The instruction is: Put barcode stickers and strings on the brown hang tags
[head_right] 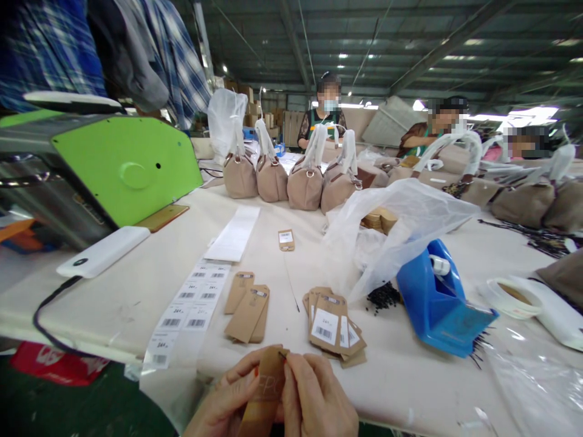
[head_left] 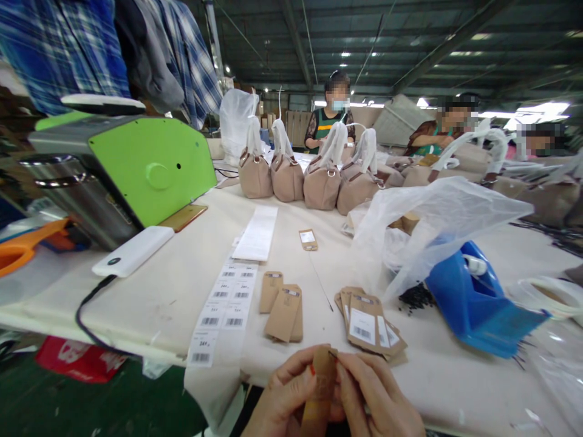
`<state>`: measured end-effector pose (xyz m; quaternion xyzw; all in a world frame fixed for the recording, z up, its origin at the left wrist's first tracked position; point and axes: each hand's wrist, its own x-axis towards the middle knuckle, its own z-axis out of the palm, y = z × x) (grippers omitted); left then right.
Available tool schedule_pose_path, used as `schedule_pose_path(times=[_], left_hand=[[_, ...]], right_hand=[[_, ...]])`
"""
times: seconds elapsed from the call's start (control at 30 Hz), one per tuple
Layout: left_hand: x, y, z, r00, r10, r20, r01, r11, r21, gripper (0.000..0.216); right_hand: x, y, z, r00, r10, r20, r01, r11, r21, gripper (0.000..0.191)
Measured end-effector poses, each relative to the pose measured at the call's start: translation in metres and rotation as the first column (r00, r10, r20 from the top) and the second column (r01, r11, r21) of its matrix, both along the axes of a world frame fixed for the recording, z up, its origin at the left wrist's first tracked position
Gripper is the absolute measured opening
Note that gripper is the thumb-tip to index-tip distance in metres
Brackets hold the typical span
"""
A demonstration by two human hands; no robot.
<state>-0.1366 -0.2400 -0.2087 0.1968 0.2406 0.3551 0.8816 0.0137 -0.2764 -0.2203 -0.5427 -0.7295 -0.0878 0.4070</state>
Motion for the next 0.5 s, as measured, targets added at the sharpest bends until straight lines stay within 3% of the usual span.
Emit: schedule_pose_path(times=[0.17, 0.37, 0.5], left_hand=[[0.000, 0.000, 0.003, 1.000, 0.008, -0.004, -0.008, 1.000, -0.014, 0.037], [0.000, -0.002, -0.005, 0.999, 0.008, -0.045, -0.006, 0.999, 0.038, 0.037], [0.002, -0.003, -0.009, 0.998, 0.024, -0.050, -0.018, 0.993, 0.114, 0.042]], right_hand=[[0.000, -0.001, -0.001, 1.000, 0.005, 0.028, -0.005, 1.000, -0.012, 0.018], [-0.011, -0.004, -0.007, 0.987, -0.085, -0.134, 0.074, 0.994, -0.079, 0.017], [-0.014, -0.006, -0.005, 0.966, -0.048, -0.253, 0.020, 0.994, -0.112, 0.019]])
